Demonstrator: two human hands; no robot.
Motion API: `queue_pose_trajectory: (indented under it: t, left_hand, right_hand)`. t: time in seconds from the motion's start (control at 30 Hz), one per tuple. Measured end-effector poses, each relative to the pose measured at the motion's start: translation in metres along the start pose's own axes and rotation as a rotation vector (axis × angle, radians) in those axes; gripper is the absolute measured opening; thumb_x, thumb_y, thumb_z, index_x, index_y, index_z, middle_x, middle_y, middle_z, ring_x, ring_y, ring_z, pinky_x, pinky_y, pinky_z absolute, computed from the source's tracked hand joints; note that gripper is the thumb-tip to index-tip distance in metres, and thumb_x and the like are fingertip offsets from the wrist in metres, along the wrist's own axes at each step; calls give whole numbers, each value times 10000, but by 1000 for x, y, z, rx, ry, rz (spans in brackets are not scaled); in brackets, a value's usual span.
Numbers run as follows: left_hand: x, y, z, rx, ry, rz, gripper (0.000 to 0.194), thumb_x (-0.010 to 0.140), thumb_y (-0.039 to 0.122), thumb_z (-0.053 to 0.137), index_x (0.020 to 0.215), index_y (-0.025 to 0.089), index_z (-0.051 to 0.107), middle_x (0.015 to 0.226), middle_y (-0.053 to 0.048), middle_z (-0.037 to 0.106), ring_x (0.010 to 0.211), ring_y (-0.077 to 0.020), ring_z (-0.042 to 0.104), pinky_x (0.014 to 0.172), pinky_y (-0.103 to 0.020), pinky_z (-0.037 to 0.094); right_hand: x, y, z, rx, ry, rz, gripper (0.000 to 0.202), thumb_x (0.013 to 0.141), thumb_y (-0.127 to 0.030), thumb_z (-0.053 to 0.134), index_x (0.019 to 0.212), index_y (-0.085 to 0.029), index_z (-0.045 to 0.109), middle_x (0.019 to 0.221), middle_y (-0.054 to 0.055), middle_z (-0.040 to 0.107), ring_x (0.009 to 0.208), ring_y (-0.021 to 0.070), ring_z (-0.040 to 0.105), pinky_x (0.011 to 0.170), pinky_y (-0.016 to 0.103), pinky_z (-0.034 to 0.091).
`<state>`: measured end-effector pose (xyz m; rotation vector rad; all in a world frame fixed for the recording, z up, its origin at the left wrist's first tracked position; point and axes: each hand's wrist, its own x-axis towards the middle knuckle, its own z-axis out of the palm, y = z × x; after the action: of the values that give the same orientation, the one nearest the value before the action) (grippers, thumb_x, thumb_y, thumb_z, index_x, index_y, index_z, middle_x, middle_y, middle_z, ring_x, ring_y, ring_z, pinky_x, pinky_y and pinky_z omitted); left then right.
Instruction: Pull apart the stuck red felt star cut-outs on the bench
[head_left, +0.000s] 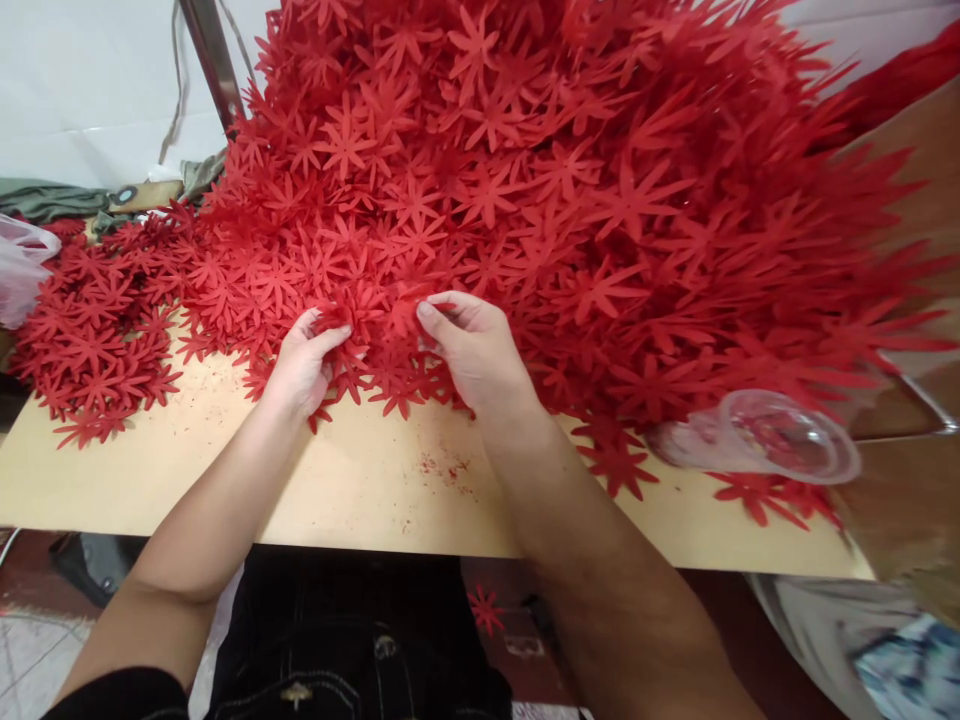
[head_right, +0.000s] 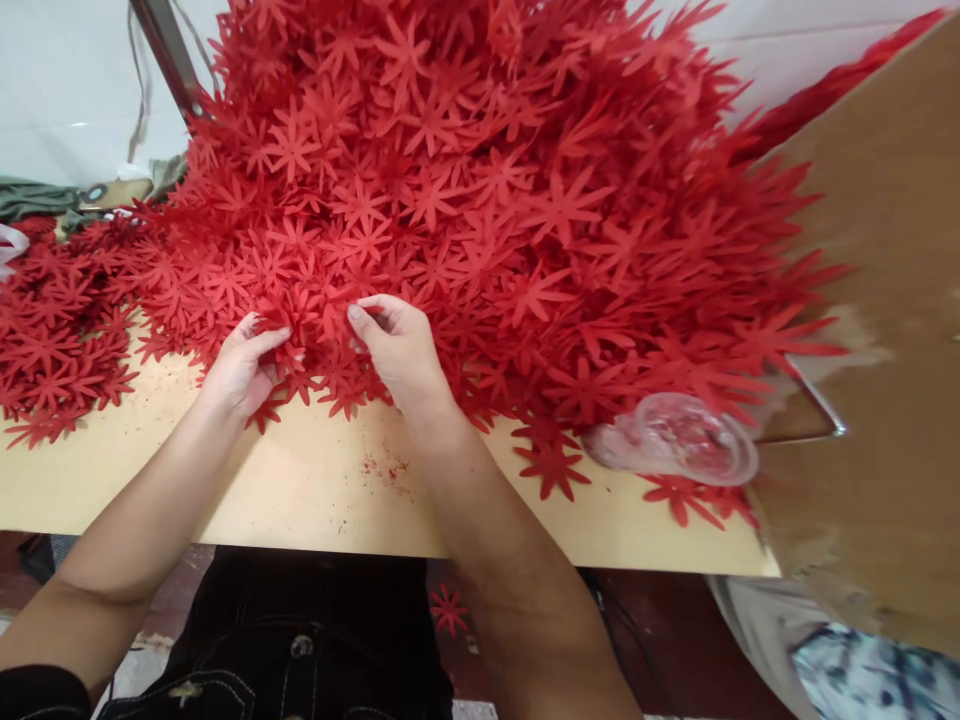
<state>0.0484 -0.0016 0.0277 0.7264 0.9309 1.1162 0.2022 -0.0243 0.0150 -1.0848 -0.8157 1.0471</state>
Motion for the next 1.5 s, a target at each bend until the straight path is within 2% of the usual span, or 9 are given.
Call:
queue_pose_trajectory:
  t: [0.27,0.43,0.5,0.63,0.77,1.13,1.3,1.4,1.5]
  left_hand:
    - [-5,3,-9,-22,53,0,308,554,88,697,819,187,575,620,60,646,513,-78,590,484,-185,483]
    - [-11,-8,-1,25,-150,-77,368,576,227,780,922,170,670,685,23,702,568,-103,630,577,-234,537]
    - [-11,-15,1,17,-169,-70,376,549,237,814,897,176,687,718,22,718,614,-105,651,662,-250,554]
    - [-7,-24,1,46,-89,6,310,525,235,833,796,165,701,739,19,730,661,-96,666,714,-230,551]
    - [-6,-23,0,87,-32,56,242,533,255,826,708,157,692,660,30,710,589,-77,642,661,-209,546]
    - [-6,-21,-1,67,55,108,263,520,273,838,722,170,705,710,17,728,645,-105,667,714,-256,561]
    - [-4,-21,-2,42,50,130,254,540,262,828,738,164,702,719,15,724,659,-101,667,741,-265,561]
    - [-1,-18,-6,8,105,148,282,526,254,832,754,159,695,717,11,720,662,-111,667,758,-279,559]
    - [2,-17,-9,9,117,159,281,529,249,829,760,167,691,699,17,715,653,-118,666,753,-292,559]
  right_hand:
    - [3,4,-4,-1,-12,-47,446,548,-532,783,540,-190,499,479,-72,422,434,32,347,423,197,283]
    - [-4,3,3,82,-135,12,446,498,-456,836,601,-186,497,554,-76,470,492,24,379,480,186,324]
    - [-6,3,4,91,-196,45,439,501,-434,841,622,-191,496,586,-73,496,520,32,415,521,196,373]
    - [-8,5,5,86,-221,49,391,525,-415,836,670,-207,539,604,-72,518,549,48,459,586,220,439]
    - [-9,8,6,79,-212,44,387,513,-408,843,661,-203,550,658,-54,561,596,56,504,613,225,465]
    - [-7,12,-5,81,-142,83,394,568,-441,809,685,-209,514,584,-74,515,493,42,490,498,194,475]
    - [-6,13,-6,87,-110,70,365,548,-350,830,712,-219,532,628,-73,540,511,44,500,513,191,494]
    - [-3,14,-15,55,-65,13,294,590,-295,801,782,-232,587,709,-52,584,605,59,551,574,198,516]
    - [-1,12,-25,-53,-16,-113,236,666,-284,745,865,-249,624,830,-17,640,784,102,618,753,268,549]
